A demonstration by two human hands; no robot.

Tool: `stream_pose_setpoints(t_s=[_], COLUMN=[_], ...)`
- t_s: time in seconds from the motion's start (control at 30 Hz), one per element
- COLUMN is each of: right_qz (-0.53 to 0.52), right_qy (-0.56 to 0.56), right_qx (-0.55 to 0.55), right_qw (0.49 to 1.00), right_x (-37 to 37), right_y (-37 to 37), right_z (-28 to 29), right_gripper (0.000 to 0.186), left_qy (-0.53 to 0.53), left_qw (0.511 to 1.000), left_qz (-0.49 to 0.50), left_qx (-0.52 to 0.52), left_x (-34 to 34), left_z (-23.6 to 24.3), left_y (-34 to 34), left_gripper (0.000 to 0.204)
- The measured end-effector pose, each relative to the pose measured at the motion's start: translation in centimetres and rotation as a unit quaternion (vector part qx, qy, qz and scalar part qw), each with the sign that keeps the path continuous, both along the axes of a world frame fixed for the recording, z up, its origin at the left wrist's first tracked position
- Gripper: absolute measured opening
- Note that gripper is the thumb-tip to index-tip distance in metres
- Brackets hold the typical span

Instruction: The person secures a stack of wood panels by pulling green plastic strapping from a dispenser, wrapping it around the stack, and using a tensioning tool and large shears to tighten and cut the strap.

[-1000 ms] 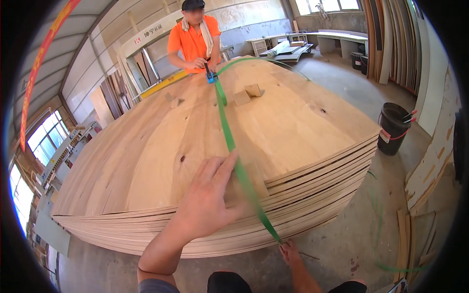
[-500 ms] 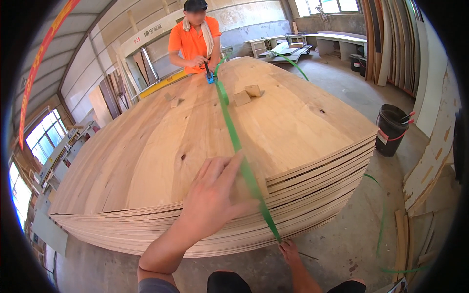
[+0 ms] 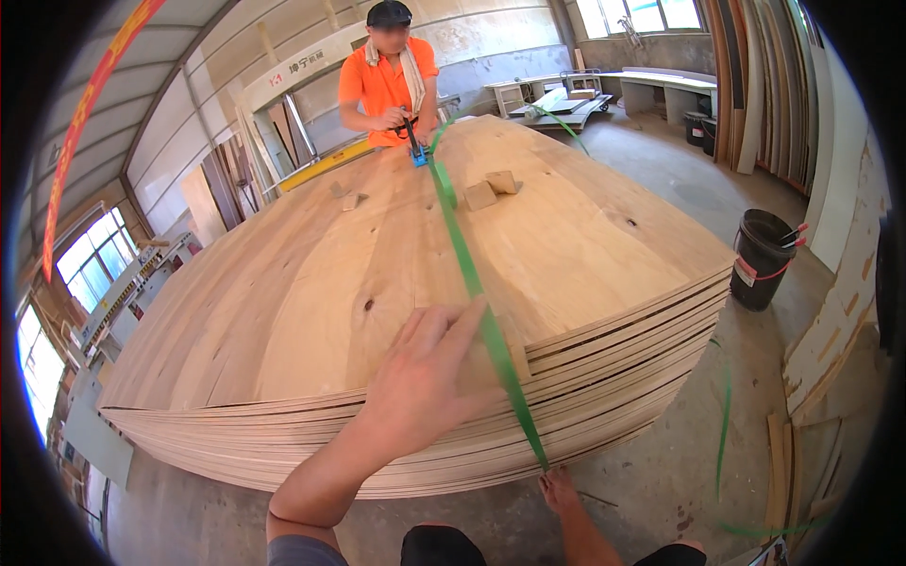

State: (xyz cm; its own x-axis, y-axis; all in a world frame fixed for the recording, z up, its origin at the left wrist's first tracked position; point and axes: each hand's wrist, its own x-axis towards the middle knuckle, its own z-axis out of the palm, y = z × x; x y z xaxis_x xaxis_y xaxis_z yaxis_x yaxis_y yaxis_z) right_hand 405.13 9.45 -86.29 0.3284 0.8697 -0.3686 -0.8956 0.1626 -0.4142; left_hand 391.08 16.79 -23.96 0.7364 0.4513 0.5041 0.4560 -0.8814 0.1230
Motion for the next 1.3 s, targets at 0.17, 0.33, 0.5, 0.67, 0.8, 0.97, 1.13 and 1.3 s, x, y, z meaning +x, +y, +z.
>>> stream_pose_setpoints(t_s=[0.17, 0.33, 0.5, 0.67, 0.8, 0.97, 1.13, 1.3], right_qz=[0.017, 0.028, 0.031, 0.163, 0.122, 0.125, 0.258, 0.289], right_qy=[-0.007, 0.04, 0.007, -0.61, -0.233, -0.42, -0.172, -0.27], right_qx=[0.061, -0.016, -0.021, -0.068, -0.038, -0.075, -0.254, -0.342], right_qw=[0.998, 0.999, 0.999, 0.773, 0.964, 0.896, 0.916, 0.853], right_x=[0.4, 0.4, -0.5, 0.8, -2.8, -4.6, -1.7, 5.7], right_y=[-0.2, 0.1, 0.8, -0.7, -3.0, -10.6, -14.0, -23.9], right_z=[-1.5, -2.6, -0.6, -11.9, -4.8, -6.4, 17.3, 31.3], right_gripper=[0.055, 0.112, 0.11, 0.077, 0.047, 0.04, 0.034, 0.032], left_qy=[0.001, 0.009, 0.041, 0.142, 0.188, 0.199, 0.206, 0.204], left_qw=[1.0, 1.0, 0.999, 0.989, 0.982, 0.968, 0.966, 0.968], left_qz=[0.004, 0.005, 0.014, -0.008, -0.017, -0.064, -0.017, -0.036], left_qx=[-0.004, -0.019, 0.008, -0.049, -0.019, -0.137, -0.154, -0.144], left_x=[0.1, 0.2, 0.2, 1.4, 0.6, 0.6, 0.1, 2.1], left_z=[0.1, 0.3, 1.0, 3.7, 3.4, 4.3, 5.4, 8.2], left_y=[-0.1, 0.0, 0.3, 2.2, 2.7, 3.7, 3.4, 3.6], left_gripper=[0.079, 0.077, 0.081, 0.077, 0.079, 0.09, 0.083, 0.079])
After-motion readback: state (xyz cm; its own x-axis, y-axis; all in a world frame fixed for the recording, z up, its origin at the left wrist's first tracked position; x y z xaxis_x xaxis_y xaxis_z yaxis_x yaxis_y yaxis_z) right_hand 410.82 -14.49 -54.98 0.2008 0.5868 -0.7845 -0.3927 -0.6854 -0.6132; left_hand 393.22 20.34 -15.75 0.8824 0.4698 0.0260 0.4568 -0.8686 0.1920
